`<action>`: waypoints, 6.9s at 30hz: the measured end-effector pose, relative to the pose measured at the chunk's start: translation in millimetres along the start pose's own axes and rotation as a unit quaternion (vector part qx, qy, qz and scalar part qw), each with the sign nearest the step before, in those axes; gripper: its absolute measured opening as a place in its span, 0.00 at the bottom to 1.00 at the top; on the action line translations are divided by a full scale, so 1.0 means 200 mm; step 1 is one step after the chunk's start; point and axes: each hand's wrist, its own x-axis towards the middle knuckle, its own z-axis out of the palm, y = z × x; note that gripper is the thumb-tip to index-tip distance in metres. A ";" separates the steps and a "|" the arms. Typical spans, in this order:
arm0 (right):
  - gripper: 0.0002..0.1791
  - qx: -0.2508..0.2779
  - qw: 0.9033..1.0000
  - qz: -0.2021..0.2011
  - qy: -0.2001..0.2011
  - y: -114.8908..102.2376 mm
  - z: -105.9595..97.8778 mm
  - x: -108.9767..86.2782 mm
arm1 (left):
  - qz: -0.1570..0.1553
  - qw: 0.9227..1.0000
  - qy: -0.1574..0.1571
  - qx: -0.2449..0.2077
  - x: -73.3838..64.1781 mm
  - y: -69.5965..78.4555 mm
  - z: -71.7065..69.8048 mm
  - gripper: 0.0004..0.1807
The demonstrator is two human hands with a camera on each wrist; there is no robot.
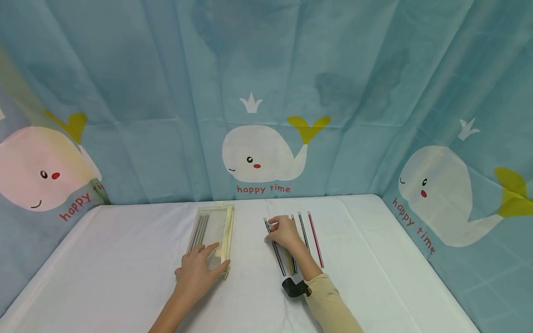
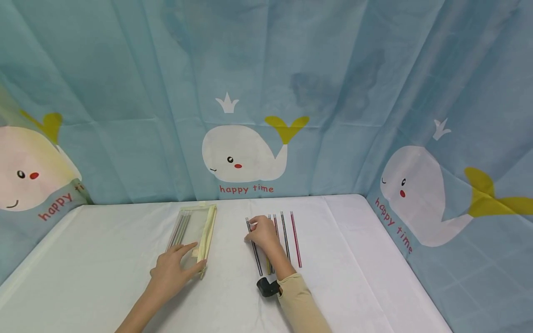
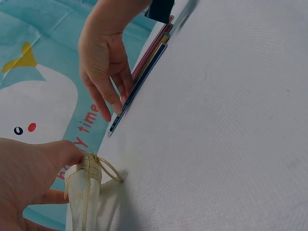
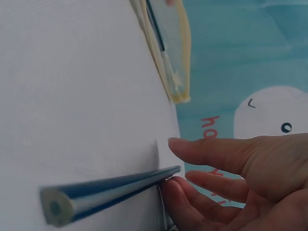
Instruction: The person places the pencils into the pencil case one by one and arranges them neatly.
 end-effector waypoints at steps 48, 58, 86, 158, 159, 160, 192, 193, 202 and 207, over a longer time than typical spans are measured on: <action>0.22 0.138 0.986 0.034 -0.084 -0.01 0.03 -0.01 | 0.002 1.000 0.004 0.001 0.00 0.01 0.00 0.33; 0.21 0.143 0.986 0.033 -0.077 -0.04 0.05 -0.01 | -0.002 1.000 0.002 0.003 0.00 0.01 0.00 0.33; 0.21 0.153 0.985 0.016 -0.082 -0.10 0.13 -0.01 | -0.007 1.000 -0.010 0.007 0.00 0.01 0.00 0.34; 0.18 0.233 0.967 0.036 -0.098 -0.28 0.38 0.19 | -0.002 1.000 0.002 0.003 0.00 0.00 0.00 0.33; 0.18 0.236 0.966 0.036 -0.095 -0.28 0.38 0.19 | -0.002 1.000 0.002 0.003 0.00 0.00 0.00 0.33; 0.18 0.239 0.966 0.036 -0.093 -0.28 0.39 0.19 | -0.002 1.000 0.002 0.003 0.00 0.00 0.00 0.33; 0.16 0.271 0.961 0.024 -0.055 -0.30 0.49 0.17 | -0.003 1.000 0.002 0.011 0.00 0.01 0.00 0.32; 0.16 0.272 0.960 0.021 -0.056 -0.29 0.49 0.18 | -0.003 1.000 0.002 0.011 0.00 0.01 0.00 0.32; 0.16 0.268 0.961 0.005 -0.064 -0.26 0.45 0.16 | -0.004 1.000 0.001 0.011 0.00 0.01 0.00 0.33; 0.14 0.261 0.963 -0.001 -0.067 -0.22 0.40 0.14 | -0.005 1.000 0.000 0.016 0.00 0.01 0.00 0.33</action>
